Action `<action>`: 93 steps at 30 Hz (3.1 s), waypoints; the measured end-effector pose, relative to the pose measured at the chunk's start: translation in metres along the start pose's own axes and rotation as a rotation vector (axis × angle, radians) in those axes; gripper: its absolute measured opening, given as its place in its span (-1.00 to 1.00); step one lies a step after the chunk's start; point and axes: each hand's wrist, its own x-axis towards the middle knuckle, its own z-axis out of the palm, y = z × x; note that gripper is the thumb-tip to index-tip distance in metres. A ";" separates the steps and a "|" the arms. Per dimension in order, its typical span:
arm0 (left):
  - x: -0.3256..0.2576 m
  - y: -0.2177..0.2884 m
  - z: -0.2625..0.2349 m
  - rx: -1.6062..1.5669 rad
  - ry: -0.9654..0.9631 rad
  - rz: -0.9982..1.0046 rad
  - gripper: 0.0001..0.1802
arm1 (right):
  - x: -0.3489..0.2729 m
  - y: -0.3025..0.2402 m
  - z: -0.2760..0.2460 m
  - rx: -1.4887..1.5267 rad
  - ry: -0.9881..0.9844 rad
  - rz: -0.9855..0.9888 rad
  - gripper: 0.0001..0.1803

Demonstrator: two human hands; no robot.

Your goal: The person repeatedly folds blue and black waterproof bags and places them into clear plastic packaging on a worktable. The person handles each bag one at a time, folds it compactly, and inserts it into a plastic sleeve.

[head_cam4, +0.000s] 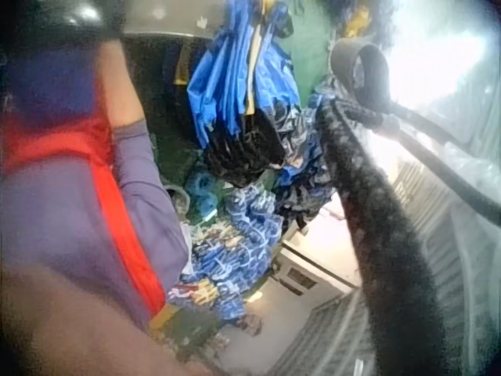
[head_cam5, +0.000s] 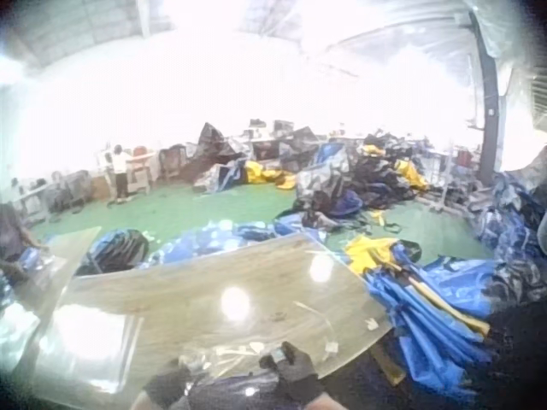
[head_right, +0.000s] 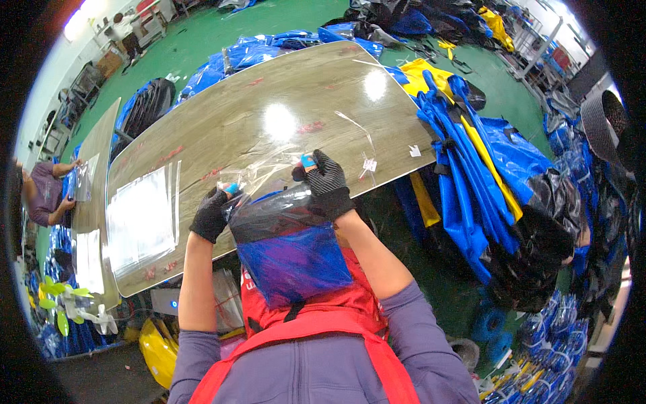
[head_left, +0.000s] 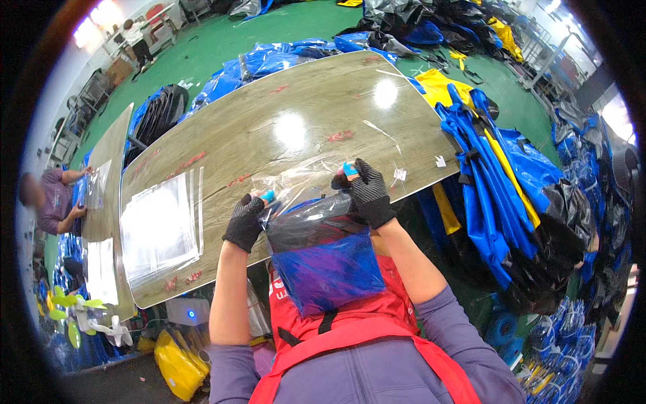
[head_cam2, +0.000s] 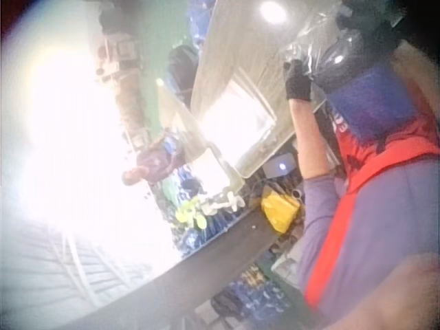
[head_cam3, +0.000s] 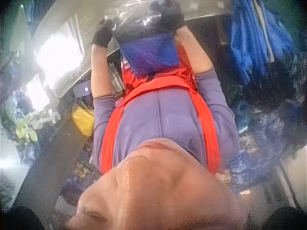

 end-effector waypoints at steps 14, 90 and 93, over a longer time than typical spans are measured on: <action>0.009 0.000 0.003 -0.029 -0.054 0.266 -0.46 | 0.031 -0.005 -0.012 0.031 0.253 0.130 -0.71; -0.036 -0.032 0.063 0.620 0.127 0.378 -0.43 | -0.046 0.034 -0.010 -1.065 0.076 -0.546 -0.43; -0.058 -0.062 0.044 0.263 0.110 0.255 -0.22 | -0.065 0.058 -0.039 -0.901 0.194 -0.185 -0.61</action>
